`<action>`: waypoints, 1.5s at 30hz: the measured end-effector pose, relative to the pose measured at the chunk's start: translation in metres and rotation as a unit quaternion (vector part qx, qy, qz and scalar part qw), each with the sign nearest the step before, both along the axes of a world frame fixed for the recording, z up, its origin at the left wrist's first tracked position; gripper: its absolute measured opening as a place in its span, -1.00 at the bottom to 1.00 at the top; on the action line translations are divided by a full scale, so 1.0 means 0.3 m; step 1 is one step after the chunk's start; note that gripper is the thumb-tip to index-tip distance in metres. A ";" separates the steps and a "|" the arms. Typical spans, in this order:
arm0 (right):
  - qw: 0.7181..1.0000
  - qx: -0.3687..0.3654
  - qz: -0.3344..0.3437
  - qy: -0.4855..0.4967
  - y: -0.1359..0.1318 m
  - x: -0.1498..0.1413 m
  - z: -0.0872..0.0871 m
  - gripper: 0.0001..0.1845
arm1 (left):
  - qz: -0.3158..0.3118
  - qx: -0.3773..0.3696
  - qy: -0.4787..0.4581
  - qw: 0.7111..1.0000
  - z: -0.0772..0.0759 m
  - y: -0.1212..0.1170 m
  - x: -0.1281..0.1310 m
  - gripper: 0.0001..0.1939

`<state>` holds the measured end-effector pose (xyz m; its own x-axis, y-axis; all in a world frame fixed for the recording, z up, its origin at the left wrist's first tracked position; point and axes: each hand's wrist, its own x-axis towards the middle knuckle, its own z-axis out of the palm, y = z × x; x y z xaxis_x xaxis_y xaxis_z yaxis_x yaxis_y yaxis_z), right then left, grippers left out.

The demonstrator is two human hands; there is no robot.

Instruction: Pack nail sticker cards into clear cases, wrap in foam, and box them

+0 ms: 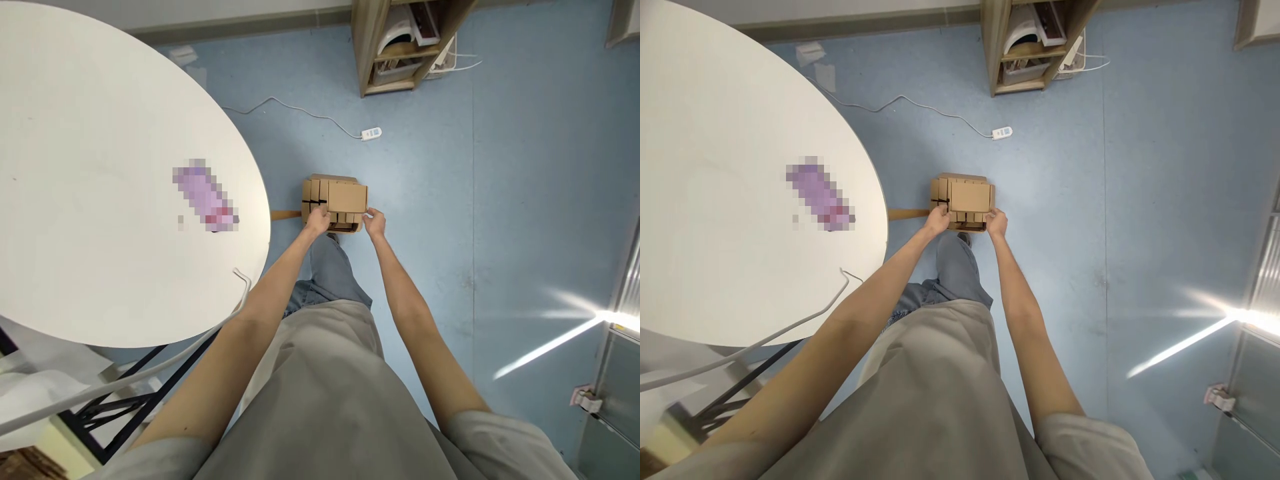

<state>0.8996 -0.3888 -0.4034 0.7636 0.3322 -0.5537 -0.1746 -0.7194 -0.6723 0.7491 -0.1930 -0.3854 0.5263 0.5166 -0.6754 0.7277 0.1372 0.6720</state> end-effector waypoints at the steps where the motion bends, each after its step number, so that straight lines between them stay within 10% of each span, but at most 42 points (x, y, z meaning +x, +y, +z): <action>1: 1.000 -0.027 -0.009 0.011 -0.003 -0.005 -0.003 -0.71 | -0.008 -0.011 0.018 1.000 -0.011 -0.002 0.000 -0.83; 7: 0.992 -0.100 0.013 0.074 -0.029 -0.079 0.093 -0.78 | -0.011 -0.039 0.047 0.998 0.066 -0.031 -0.082 -0.88; 24: 0.988 0.011 0.154 -0.014 0.134 -0.311 0.707 -0.64 | -0.005 -0.019 -0.080 0.997 0.735 -0.029 -0.519 -0.60; 35: 0.950 0.167 0.265 0.000 0.371 -0.918 0.966 -0.49 | 0.204 -0.010 -0.164 0.965 0.953 0.039 -1.228 -0.69; 45: 0.876 0.194 0.442 0.018 0.666 -1.520 1.115 -0.52 | 0.446 0.066 -0.213 0.867 1.082 0.095 -1.805 -0.76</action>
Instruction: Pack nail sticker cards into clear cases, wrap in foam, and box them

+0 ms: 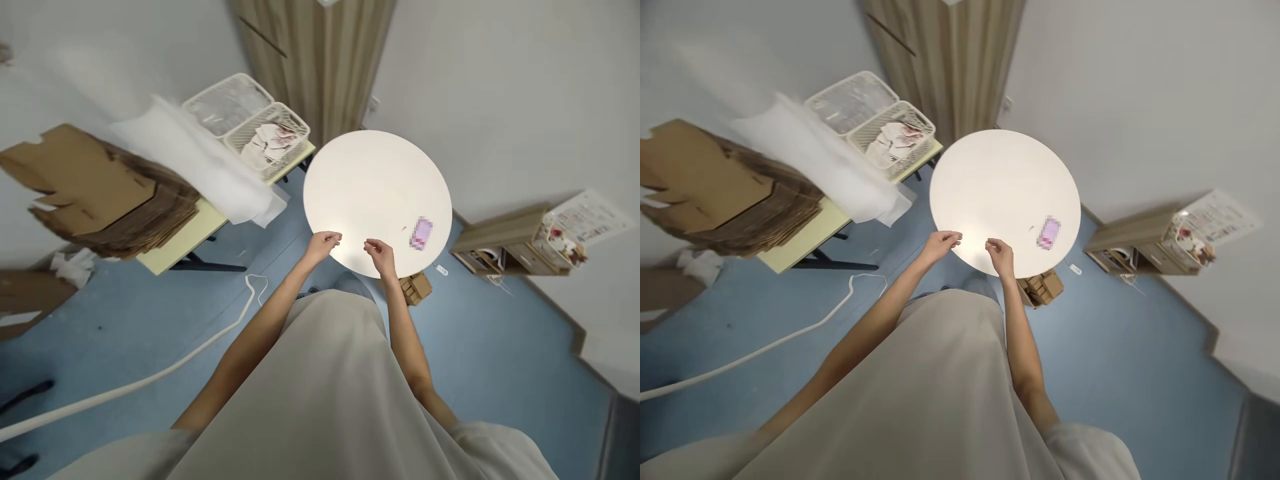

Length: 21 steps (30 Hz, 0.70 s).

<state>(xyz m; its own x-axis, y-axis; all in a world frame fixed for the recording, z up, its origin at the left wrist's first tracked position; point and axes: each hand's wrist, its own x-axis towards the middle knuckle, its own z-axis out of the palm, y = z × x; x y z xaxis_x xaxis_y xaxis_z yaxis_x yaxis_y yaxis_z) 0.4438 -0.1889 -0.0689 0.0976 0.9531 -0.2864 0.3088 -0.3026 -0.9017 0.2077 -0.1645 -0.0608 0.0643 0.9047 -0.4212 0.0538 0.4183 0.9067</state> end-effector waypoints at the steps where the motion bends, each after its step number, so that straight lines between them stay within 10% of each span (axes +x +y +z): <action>1: 1.000 0.006 0.019 0.001 0.039 -0.053 0.014 -0.53 | 0.019 0.009 -0.006 1.000 0.010 0.006 -0.043 -0.76; 12: 0.985 0.052 0.160 -0.043 0.498 -0.552 0.037 -0.64 | 0.164 0.022 -0.014 0.986 0.026 0.139 -0.440 -0.63; 21: 0.947 0.086 0.250 -0.183 0.947 -0.946 -0.006 -0.74 | 0.220 0.000 0.034 0.975 0.071 0.450 -0.738 -0.52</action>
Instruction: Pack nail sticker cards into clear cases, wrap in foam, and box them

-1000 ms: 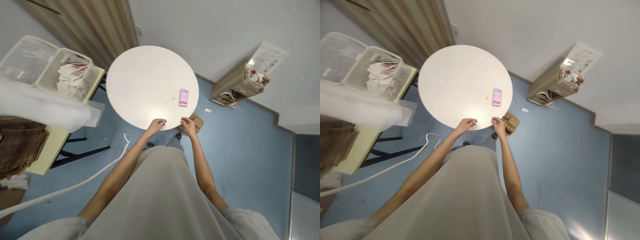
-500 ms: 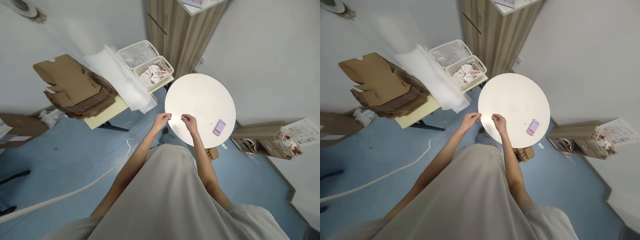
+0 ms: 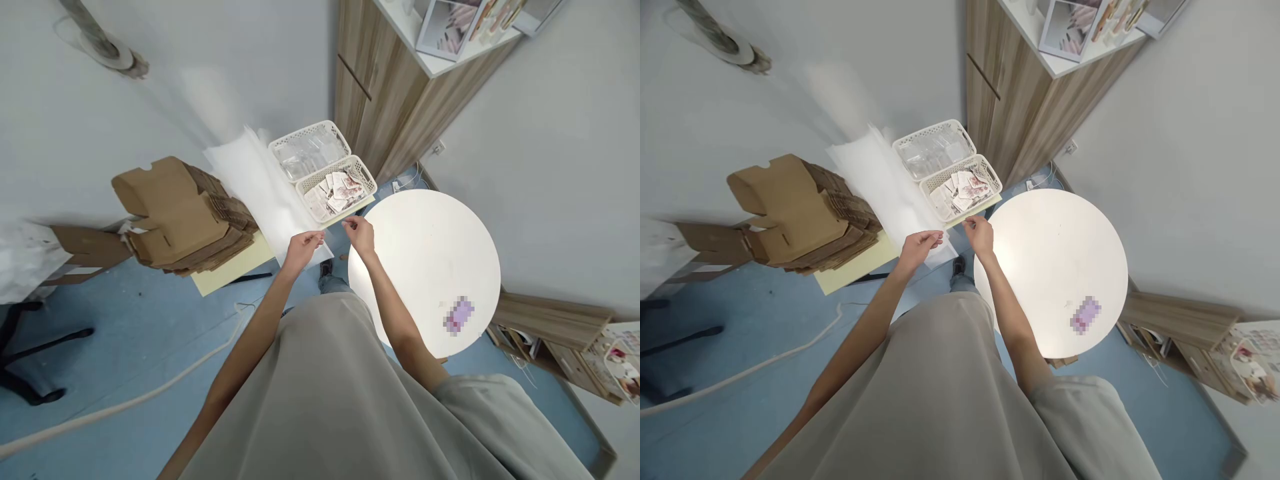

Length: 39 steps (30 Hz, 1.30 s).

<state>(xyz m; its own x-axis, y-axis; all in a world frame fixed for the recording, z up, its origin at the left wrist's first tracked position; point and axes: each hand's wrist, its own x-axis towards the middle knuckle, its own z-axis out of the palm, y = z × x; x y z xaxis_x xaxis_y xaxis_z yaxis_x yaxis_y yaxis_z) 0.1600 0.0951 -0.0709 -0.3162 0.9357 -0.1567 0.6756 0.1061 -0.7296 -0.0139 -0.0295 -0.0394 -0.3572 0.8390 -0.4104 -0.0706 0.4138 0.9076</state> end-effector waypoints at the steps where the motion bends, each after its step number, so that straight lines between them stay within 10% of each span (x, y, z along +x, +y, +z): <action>1: 1.000 0.011 0.014 -0.020 0.052 -0.037 -0.009 -0.73 | 0.004 -0.002 0.003 1.000 0.003 0.039 -0.022 -0.52; 9: 0.965 0.024 0.067 -0.251 0.363 -0.210 -0.125 -0.73 | 0.005 -0.035 -0.008 0.999 -0.009 0.225 -0.112 -0.58; 19: 0.923 0.022 0.129 -0.362 0.417 -0.250 -0.189 -0.60 | -0.021 -0.028 -0.030 0.999 -0.048 0.321 -0.206 -0.62; 29: 0.938 0.088 0.043 -0.333 0.441 -0.251 -0.033 -0.57 | -0.063 0.020 -0.052 0.996 -0.034 0.370 -0.285 -0.64; 39: 0.994 -0.027 -0.100 0.029 0.256 -0.138 0.188 -0.71 | -0.070 0.001 -0.180 0.981 -0.018 0.319 -0.229 -0.47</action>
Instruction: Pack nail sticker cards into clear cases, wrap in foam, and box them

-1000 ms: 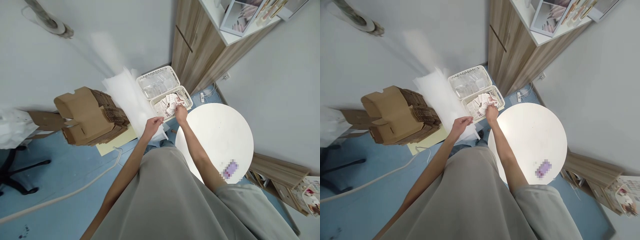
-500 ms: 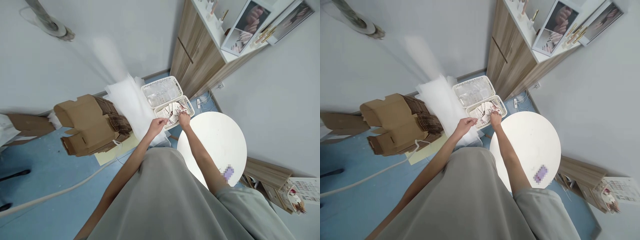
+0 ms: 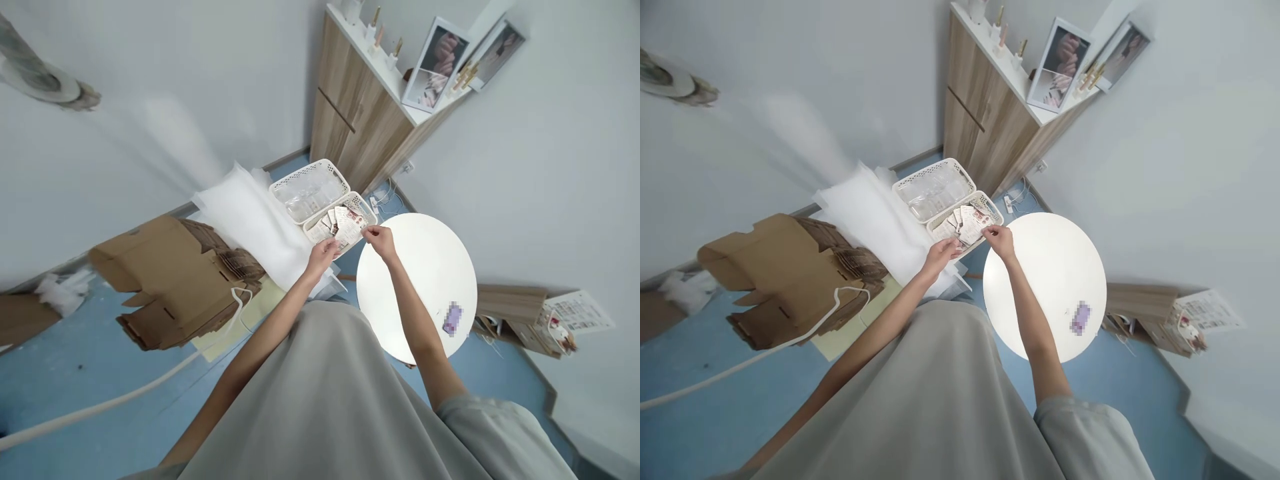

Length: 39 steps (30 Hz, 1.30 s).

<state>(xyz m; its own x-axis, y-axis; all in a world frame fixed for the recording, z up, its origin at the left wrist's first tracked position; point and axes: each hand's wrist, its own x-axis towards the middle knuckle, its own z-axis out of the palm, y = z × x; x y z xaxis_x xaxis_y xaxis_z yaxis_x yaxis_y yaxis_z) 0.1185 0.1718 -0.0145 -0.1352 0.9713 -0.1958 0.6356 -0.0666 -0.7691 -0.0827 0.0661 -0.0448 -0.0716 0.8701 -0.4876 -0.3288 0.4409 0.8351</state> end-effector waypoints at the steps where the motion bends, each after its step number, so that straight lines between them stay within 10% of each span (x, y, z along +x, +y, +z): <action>1: 0.999 -0.011 -0.004 0.033 -0.035 0.015 0.020 -0.69 | -0.001 0.002 -0.026 1.000 0.004 -0.011 0.007 -0.44; 13: 0.995 -0.011 -0.067 0.069 -0.433 0.132 0.201 -0.46 | -0.193 -0.030 -0.290 0.937 0.044 -0.161 0.104 -0.29; 23: 0.994 0.019 -0.070 0.081 -0.475 0.048 0.227 -0.42 | -0.243 0.032 -0.322 0.914 0.131 -0.202 0.034 -0.49; 39: 0.985 0.067 -0.156 0.023 -0.431 -0.060 0.282 -0.44 | -0.054 0.181 -0.075 0.979 0.074 -0.124 0.051 -0.19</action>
<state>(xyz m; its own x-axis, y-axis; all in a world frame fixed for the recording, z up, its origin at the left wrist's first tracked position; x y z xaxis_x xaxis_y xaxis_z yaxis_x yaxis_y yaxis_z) 0.1004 0.0424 0.0701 0.1692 0.9836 -0.0628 0.5647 -0.1490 -0.8117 -0.0675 0.0290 -0.0227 0.0799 0.9864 -0.1437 -0.4281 0.1641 0.8887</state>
